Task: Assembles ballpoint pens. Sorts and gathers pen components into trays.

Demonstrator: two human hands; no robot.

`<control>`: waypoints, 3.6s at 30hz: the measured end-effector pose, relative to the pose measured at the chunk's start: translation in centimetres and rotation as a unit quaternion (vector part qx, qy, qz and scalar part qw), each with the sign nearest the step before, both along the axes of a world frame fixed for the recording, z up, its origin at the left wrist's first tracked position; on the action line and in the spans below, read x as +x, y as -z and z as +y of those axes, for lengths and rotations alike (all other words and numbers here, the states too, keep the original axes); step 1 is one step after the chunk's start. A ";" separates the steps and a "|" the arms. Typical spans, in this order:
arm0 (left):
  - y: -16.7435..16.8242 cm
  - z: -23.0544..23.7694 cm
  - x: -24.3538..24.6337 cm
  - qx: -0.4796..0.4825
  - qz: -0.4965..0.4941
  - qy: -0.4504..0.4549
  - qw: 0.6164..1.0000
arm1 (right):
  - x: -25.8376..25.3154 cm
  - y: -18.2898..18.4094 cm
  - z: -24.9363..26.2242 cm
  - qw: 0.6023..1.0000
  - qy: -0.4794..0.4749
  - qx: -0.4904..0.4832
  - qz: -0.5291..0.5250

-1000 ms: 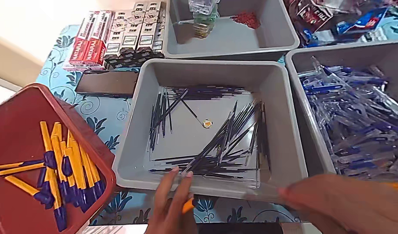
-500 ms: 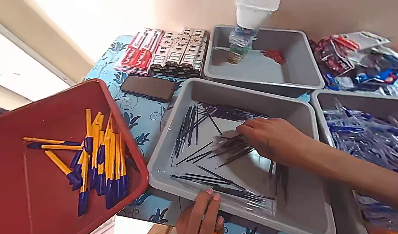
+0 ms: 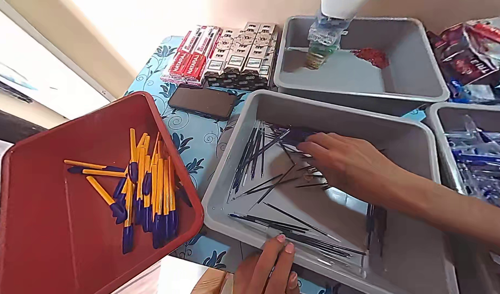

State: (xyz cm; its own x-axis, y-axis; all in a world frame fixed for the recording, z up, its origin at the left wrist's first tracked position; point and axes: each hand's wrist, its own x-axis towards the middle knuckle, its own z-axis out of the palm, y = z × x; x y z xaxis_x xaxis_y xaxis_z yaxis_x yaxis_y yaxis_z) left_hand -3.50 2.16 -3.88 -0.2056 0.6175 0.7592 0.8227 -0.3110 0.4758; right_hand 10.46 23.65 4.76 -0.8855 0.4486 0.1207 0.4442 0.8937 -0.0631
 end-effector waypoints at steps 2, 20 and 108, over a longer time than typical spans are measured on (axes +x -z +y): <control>0.1 -0.3 0.0 -0.002 0.005 -0.002 1.000 | 0.4 0.0 -1.3 0.999 -0.041 -0.026 0.012; 0.2 -0.2 0.2 0.008 0.011 -0.024 1.000 | -7.7 0.6 -2.0 0.988 -0.124 -0.092 -0.024; -5.3 -3.7 7.2 -0.298 -0.105 0.406 0.858 | 12.5 0.6 -23.9 0.652 0.107 -0.354 0.662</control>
State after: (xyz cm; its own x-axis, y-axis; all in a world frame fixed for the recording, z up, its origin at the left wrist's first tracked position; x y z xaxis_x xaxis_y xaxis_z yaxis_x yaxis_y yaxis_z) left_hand 3.66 -1.56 1.43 0.3815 0.8879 0.2571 0.3270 -0.3898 0.8609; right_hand 22.92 -0.22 4.17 -0.1235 0.9031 0.4113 -0.3089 0.3589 -0.8808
